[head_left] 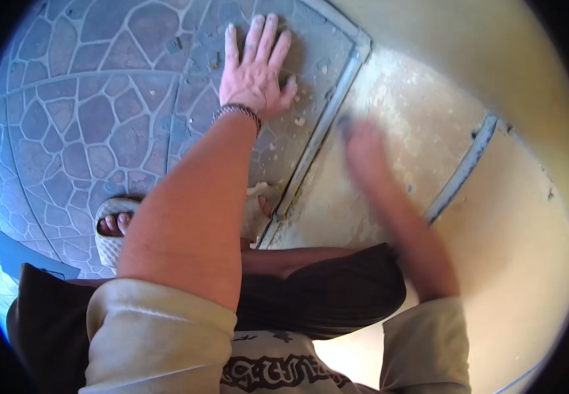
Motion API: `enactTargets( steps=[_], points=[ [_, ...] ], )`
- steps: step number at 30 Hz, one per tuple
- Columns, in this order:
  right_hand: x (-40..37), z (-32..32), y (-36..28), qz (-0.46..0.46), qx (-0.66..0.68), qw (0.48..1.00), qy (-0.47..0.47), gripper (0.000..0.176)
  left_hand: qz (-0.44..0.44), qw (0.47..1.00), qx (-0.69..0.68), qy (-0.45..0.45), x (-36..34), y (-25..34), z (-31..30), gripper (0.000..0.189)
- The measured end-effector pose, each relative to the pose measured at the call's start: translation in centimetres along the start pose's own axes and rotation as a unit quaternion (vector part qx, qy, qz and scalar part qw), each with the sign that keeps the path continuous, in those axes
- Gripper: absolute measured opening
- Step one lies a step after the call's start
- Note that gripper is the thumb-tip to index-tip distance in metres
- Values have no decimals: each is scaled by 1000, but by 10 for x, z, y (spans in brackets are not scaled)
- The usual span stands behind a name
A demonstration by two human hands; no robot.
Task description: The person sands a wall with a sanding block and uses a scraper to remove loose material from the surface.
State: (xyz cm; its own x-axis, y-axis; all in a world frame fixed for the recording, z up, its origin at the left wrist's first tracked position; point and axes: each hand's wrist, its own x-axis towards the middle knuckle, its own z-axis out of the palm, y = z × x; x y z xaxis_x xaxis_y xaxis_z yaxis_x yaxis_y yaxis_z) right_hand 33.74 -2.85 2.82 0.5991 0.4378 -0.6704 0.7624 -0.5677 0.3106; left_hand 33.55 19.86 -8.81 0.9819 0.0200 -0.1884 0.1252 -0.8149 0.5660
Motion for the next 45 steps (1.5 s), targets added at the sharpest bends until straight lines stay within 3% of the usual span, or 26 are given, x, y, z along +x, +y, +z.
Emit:
enactTargets(
  steps=[3,5,6,8,11,13,14,19,21,23,24,27,29,32,35,37,40,42,43,45],
  points=[
    [-19,-4,-18,-106,36,990,81,19,-1,1000,-2,3,0,-4,4,74],
    [32,-38,21,147,41,987,43,20,0,1000,7,8,1,-3,6,75],
    [41,-46,23,200,43,978,26,20,-3,1000,6,7,0,-3,4,76],
    [10,-17,-2,169,49,984,20,19,3,1000,7,4,-5,1,3,76],
    [-44,10,-47,-17,67,995,71,19,0,1000,-1,6,1,-3,6,79],
    [-30,3,-32,79,108,989,56,19,3,1000,10,6,1,-3,4,78],
    [10,-40,-7,242,180,953,-4,20,3,1000,4,9,0,-2,5,77],
    [-45,4,-38,147,87,976,132,24,2,1000,-4,9,0,-3,0,74],
    [-67,-10,-45,109,165,976,93,25,3,1000,-8,15,4,-5,0,74],
    [-53,-45,-11,193,144,969,55,24,4,1000,-11,22,1,-3,2,74],
    [-27,-73,26,288,79,953,42,22,2,1000,-8,22,0,-2,1,74],
    [-29,-90,31,343,82,932,81,10,8,1000,-10,16,0,-3,-1,75],
    [-95,-37,-35,74,82,993,27,10,-1,1000,-10,6,5,-3,-5,75],
    [-97,-48,-29,26,54,994,95,9,-4,1000,-14,-15,1,-1,-5,77],
    [-68,-76,6,211,63,975,17,12,0,1000,-3,-4,-1,-1,-5,77],
    [-51,-101,35,347,54,936,-19,14,4,1000,-6,-21,1,2,-11,77],
    [-97,-56,-30,97,53,994,12,15,-7,999,-4,-35,1,2,-14,78],
    [-91,-69,9,42,-63,992,105,15,-5,1000,7,-17,3,0,-12,78],
    [-66,-96,49,237,-37,971,-13,16,-4,1000,8,-16,0,2,-10,79],
    [-49,-124,76,370,-15,928,36,17,-1,1000,-2,-23,-5,1,-9,79]
  ],
)
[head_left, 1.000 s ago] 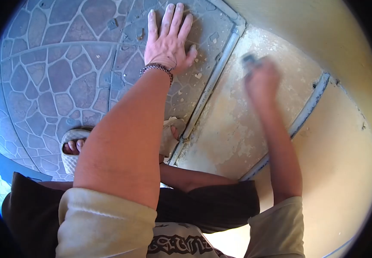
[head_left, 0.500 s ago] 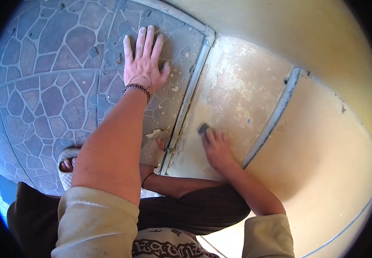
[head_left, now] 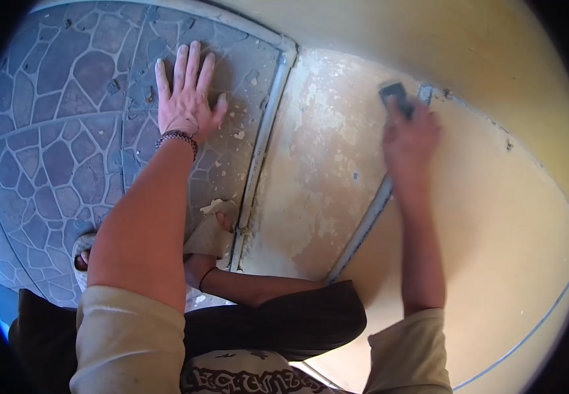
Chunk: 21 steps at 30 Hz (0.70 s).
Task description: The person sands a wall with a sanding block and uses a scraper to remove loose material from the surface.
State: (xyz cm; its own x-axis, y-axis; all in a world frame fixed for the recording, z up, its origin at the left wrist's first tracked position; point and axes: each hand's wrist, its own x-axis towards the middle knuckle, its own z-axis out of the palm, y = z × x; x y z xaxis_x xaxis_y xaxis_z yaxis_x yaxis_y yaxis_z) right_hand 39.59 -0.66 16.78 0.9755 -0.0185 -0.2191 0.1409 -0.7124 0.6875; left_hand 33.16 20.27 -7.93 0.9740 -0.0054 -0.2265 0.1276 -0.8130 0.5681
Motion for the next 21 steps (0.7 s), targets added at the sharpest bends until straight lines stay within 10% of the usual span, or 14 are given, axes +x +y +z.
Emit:
enactTargets(
  steps=[5,8,14,17,21],
  points=[
    [-98,50,-26,-299,45,951,69,19,-9,1000,-2,7,8,0,-5,78],
    [-7,5,5,-88,-4,995,56,20,-7,1000,1,5,1,4,-1,77],
    [-134,79,-41,-347,118,929,54,17,-3,1000,-6,16,6,0,-3,75],
    [-37,65,-28,-244,44,969,14,12,3,999,-8,47,6,-1,5,74],
    [-88,82,-49,-304,147,941,-17,14,11,999,-16,42,1,0,7,74]
  ],
)
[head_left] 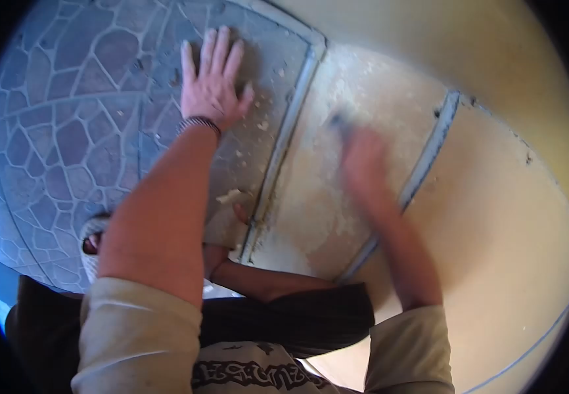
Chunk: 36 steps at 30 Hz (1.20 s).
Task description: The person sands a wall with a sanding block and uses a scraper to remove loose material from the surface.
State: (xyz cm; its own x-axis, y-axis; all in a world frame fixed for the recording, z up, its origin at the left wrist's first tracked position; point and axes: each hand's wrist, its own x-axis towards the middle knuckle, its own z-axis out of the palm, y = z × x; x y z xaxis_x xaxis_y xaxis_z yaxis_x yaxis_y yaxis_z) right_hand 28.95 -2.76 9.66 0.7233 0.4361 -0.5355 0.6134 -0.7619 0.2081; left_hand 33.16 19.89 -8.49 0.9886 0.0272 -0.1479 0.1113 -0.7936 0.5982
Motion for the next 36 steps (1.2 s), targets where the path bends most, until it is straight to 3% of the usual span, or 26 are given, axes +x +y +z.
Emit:
enactTargets(
  steps=[4,6,11,13,14,16,17,21,22,25,31,33,34,35,36],
  points=[
    [-7,17,-33,-140,-9,990,-32,17,-13,999,24,-24,6,-2,-3,76],
    [55,1,26,49,-136,989,-23,24,-12,999,32,-24,4,0,-1,76],
    [44,13,4,-45,-171,984,8,17,-16,1000,17,-19,6,-4,-6,76],
    [20,21,-20,-161,-126,978,27,19,-14,1000,5,-14,5,-2,-1,75],
    [23,26,-14,-155,-125,980,31,19,-8,1000,-8,12,4,-3,4,74],
    [73,17,22,6,-158,987,24,18,5,1000,-5,9,4,-1,3,74],
    [81,15,27,35,-159,986,24,18,0,1000,2,15,2,-3,2,75],
    [15,34,-42,-75,-200,977,-24,18,-3,1000,-15,4,5,-4,-1,74],
    [19,37,-40,-63,-194,979,-14,18,-9,1000,-2,3,6,-3,2,73],
    [62,53,9,98,-131,984,75,15,-4,1000,9,16,5,-3,5,73],
    [19,62,-46,-28,-217,975,-26,22,-3,999,13,41,10,-3,2,73],
    [21,66,-43,-6,-131,991,-35,20,-2,999,25,28,4,-1,6,72],
    [11,64,-51,21,-77,995,-56,19,16,997,23,76,4,-4,17,72],
    [33,48,-46,79,-54,983,-154,16,19,990,93,100,0,3,8,61],
    [3,53,-57,65,-53,985,-151,16,24,993,78,83,-2,4,6,64]
  ],
)
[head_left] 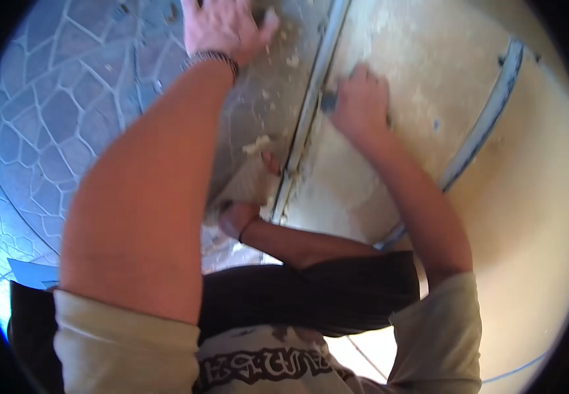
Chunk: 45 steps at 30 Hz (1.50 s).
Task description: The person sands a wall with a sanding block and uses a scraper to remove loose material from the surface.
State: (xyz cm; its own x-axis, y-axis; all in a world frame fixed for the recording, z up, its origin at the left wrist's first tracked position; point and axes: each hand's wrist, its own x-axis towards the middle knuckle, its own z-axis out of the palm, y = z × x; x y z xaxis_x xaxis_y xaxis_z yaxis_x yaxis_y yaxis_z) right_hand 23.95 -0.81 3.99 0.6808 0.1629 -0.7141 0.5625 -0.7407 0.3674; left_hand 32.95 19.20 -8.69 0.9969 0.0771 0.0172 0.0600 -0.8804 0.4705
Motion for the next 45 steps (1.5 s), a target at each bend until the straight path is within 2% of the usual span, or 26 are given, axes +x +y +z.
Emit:
enactTargets(
  steps=[1,2,5,7,8,9,10,12,14,17,19,22,25,26,29,30,31,33,34,36,37,38,39,41,44,45],
  points=[
    [-20,9,-5,-20,-8,1000,18,16,-5,1000,-10,-3,-1,-3,1,66],
    [-25,16,-7,-42,-21,997,57,16,-7,996,-88,-25,-1,-7,3,75],
    [-4,22,-9,-81,-46,981,171,16,-25,995,-80,-45,3,-3,-5,75],
    [-10,7,-8,-44,-30,981,185,14,-17,996,-73,-57,0,5,-8,76],
    [-5,-7,-5,-36,-26,989,142,15,-16,996,-64,-53,-1,3,-4,76],
    [4,-14,2,-56,-38,985,158,15,-19,998,-46,-40,2,-1,-3,76],
    [10,-17,10,-76,-51,980,174,15,-38,997,-56,-21,3,8,-12,68],
    [9,-20,16,-101,-65,977,175,15,-56,984,-152,69,5,19,15,61],
    [5,-20,19,-105,-72,979,161,15,-60,949,-255,175,3,47,12,50],
    [-9,-14,20,-88,-49,975,198,15,-69,860,-506,0,-24,94,13,52],
    [-19,-14,21,-53,-36,972,227,17,-117,808,-565,-115,-54,117,6,43],
    [-26,-7,17,-9,-22,960,281,20,-172,738,-646,-90,-115,150,20,24],
    [-35,-13,15,2,45,958,284,19,-213,669,-712,-8,-141,170,20,24],
    [-45,-20,15,0,81,958,274,18,-86,795,-595,86,-145,172,21,25],
    [-104,-48,22,101,139,926,336,12,-84,856,-501,95,-155,193,34,37],
    [-125,-63,19,151,165,908,353,11,-78,863,-498,39,-152,192,19,50],
    [-150,-83,10,229,195,881,364,17,-80,861,-503,-10,-151,188,16,53],
    [-207,-90,24,260,116,871,401,20,-82,853,-508,-90,-135,181,18,58],
    [-235,-92,29,286,89,860,414,21,-67,842,-535,-15,-144,184,20,51],
    [-278,-81,27,356,26,826,437,20,-94,834,-528,-126,-175,181,8,53],
    [-296,-68,27,379,-34,803,458,19,-90,860,-475,-163,-201,180,5,55],
    [-308,-56,20,384,-116,793,459,16,-85,881,-422,-194,-229,180,5,57],
    [-311,-49,20,367,-151,783,479,14,-91,876,-404,-246,-261,178,3,60],
    [-310,-42,22,309,-172,766,537,12,-81,876,-404,-252,-324,178,0,60],
    [-326,-34,25,272,-134,773,557,11,-118,846,-443,-271,-327,183,-9,60],
    [-331,-33,23,266,-126,781,550,11,-73,870,-448,-192,-317,184,-1,59]
  ],
)
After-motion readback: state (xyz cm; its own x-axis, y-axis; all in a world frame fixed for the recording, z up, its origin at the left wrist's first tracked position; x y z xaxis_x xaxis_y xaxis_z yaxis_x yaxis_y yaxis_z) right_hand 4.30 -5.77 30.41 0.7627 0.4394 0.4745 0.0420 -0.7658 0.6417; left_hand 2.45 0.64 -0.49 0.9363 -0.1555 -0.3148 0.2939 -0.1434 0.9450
